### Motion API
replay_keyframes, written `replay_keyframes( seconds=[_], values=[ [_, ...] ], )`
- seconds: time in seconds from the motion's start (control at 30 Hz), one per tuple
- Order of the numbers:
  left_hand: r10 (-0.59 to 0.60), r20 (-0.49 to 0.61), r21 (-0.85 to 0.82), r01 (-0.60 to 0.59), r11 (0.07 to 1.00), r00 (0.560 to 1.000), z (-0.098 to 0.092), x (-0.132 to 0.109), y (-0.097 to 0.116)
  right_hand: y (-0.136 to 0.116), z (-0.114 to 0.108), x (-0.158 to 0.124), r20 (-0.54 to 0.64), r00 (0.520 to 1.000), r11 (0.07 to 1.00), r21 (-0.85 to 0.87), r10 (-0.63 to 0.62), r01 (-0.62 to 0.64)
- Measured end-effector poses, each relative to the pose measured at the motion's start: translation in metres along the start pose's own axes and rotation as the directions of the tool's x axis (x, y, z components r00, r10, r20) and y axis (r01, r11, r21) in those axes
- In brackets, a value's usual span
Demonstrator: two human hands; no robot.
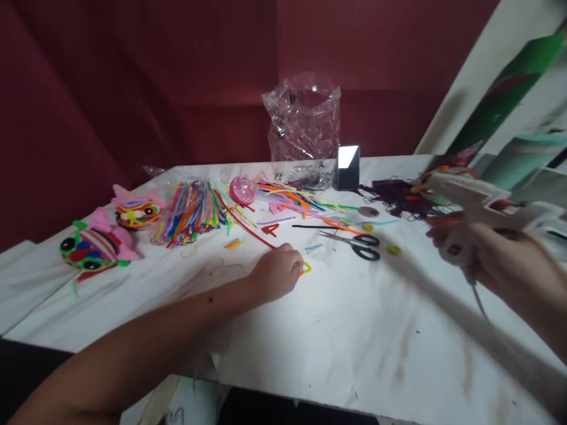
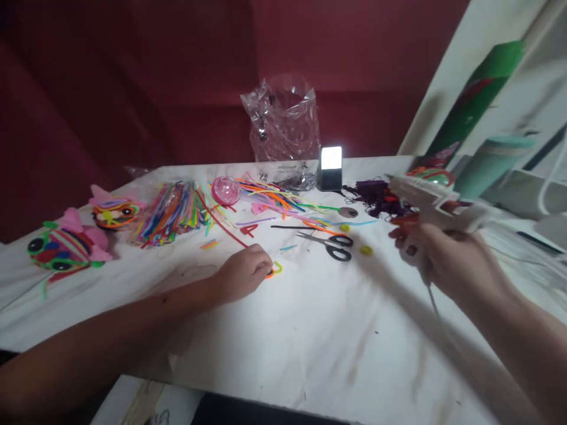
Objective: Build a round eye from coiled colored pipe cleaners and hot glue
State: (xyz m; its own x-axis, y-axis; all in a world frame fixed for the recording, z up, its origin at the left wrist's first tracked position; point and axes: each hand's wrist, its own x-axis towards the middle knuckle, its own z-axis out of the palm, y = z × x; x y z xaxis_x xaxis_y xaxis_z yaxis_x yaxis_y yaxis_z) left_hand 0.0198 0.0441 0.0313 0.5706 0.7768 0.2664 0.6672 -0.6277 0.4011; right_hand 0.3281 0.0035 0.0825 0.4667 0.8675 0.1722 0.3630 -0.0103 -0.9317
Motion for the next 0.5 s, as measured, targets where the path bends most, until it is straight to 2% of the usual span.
replay_keyframes(
  seconds=[0.03,0.1,0.17,0.27,0.33,0.43,0.5],
  values=[
    [0.027,0.029,0.039,-0.028,0.999,0.999,0.000,0.003,0.002,-0.001,0.006,-0.006,0.055,0.993,0.992,0.076,0.100,-0.104],
    [0.073,0.059,0.111,-0.079,0.991,0.996,0.004,0.007,0.005,-0.001,0.017,-0.015,0.161,0.953,0.953,0.123,0.257,-0.278],
    [0.116,0.083,0.160,-0.128,0.979,0.990,0.008,0.011,0.006,0.001,0.028,-0.022,0.282,0.914,0.936,0.115,0.291,-0.333],
    [0.166,0.084,0.165,-0.178,0.970,0.983,0.011,0.013,0.005,0.005,0.041,-0.032,0.480,0.849,0.942,0.119,0.223,-0.315],
    [0.164,-0.007,0.095,-0.162,0.982,0.986,0.007,0.013,0.001,0.008,0.047,-0.038,0.558,0.808,0.953,0.096,0.187,-0.287],
    [0.030,-0.181,-0.071,-0.044,0.996,0.983,-0.005,0.010,-0.007,0.015,0.053,-0.044,0.648,0.751,0.978,0.043,0.128,-0.204],
    [-0.090,-0.223,-0.155,0.056,0.986,0.971,-0.012,0.005,-0.014,0.022,0.057,-0.049,0.700,0.705,0.986,0.002,0.118,-0.167]
  ],
)
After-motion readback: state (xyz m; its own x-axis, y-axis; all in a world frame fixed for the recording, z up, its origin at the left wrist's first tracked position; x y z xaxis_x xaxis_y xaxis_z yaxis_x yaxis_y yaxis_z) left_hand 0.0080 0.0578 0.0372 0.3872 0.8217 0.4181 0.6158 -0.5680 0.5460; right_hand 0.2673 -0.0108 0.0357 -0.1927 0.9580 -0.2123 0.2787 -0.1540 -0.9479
